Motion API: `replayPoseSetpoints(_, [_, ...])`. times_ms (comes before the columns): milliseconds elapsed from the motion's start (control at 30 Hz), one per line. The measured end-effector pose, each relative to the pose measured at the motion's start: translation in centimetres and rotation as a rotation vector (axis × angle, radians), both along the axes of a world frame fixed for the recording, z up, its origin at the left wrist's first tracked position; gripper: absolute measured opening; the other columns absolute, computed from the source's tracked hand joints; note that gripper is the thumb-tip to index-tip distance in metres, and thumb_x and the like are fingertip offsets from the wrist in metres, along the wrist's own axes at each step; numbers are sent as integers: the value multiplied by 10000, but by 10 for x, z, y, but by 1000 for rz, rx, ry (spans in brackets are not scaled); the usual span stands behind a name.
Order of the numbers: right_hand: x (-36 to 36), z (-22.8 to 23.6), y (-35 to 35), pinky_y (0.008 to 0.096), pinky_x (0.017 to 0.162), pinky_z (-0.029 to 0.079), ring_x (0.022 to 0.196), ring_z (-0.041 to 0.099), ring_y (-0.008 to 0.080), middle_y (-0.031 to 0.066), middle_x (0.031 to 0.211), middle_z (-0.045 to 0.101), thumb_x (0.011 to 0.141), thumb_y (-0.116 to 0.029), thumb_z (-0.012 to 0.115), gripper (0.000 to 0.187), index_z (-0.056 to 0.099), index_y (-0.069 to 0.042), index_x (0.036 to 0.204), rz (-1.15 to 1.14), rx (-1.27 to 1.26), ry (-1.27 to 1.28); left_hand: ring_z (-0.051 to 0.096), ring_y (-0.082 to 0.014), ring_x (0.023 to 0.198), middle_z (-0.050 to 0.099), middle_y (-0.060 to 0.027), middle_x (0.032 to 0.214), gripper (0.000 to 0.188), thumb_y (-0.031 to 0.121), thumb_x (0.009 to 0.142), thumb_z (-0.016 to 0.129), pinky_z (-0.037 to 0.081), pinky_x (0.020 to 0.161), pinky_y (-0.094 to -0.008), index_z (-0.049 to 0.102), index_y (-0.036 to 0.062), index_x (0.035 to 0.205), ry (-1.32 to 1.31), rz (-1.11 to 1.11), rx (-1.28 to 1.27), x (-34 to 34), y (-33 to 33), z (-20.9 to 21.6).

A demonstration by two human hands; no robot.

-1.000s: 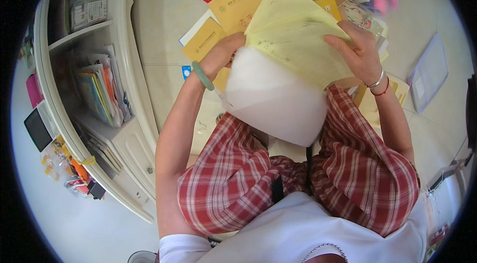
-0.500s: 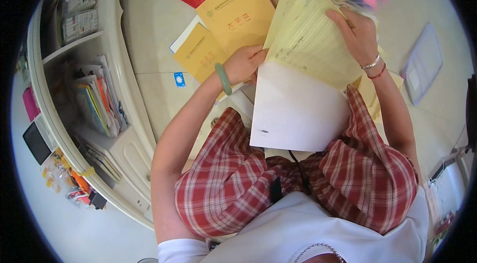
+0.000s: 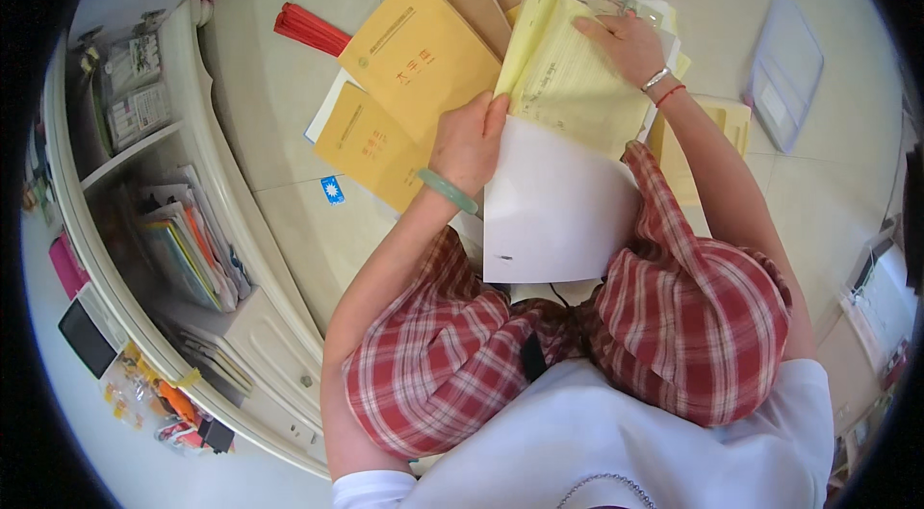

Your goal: The person sits on the floor and organizes a pile of loose papers and notebooks. They flip through the pages of a yellow notebook, remove loose sheets, and stack them. They then place the notebooks and papers into a white cabinet shelf.

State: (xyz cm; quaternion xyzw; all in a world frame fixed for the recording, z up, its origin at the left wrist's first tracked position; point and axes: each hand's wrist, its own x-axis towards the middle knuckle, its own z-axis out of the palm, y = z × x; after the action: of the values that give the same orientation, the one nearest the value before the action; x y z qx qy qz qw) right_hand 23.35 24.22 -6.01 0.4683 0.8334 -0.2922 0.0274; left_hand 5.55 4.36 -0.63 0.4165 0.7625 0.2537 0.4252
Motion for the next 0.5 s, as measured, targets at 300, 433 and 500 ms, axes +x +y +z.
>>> replayPoseSetpoints(300, [-43,121,23,227,514,346,580,406,19,-60,576,417,869,-330,649,317,660,-18,816,306,-147,494,559,-292,644,595,-183,772,304,274,946,502,465,640,-366,577,-9,1028,-151,7,257,-70,-10,1])
replayPoseSetpoints(433, [-69,111,6,313,503,378,538,499,193,67,632,573,867,-341,645,342,624,-16,761,442,95,-101,577,-250,721,631,-138,832,404,376,913,531,467,696,-342,604,12,1074,-349,56,-166,-121,16,-4])
replayPoseSetpoints(500, [-67,87,-12,351,548,427,657,574,261,117,759,622,831,-210,644,182,619,-38,780,451,179,-63,590,-248,763,645,-134,866,449,430,887,548,467,727,-334,624,30,1076,-277,141,-356,-128,43,-23])
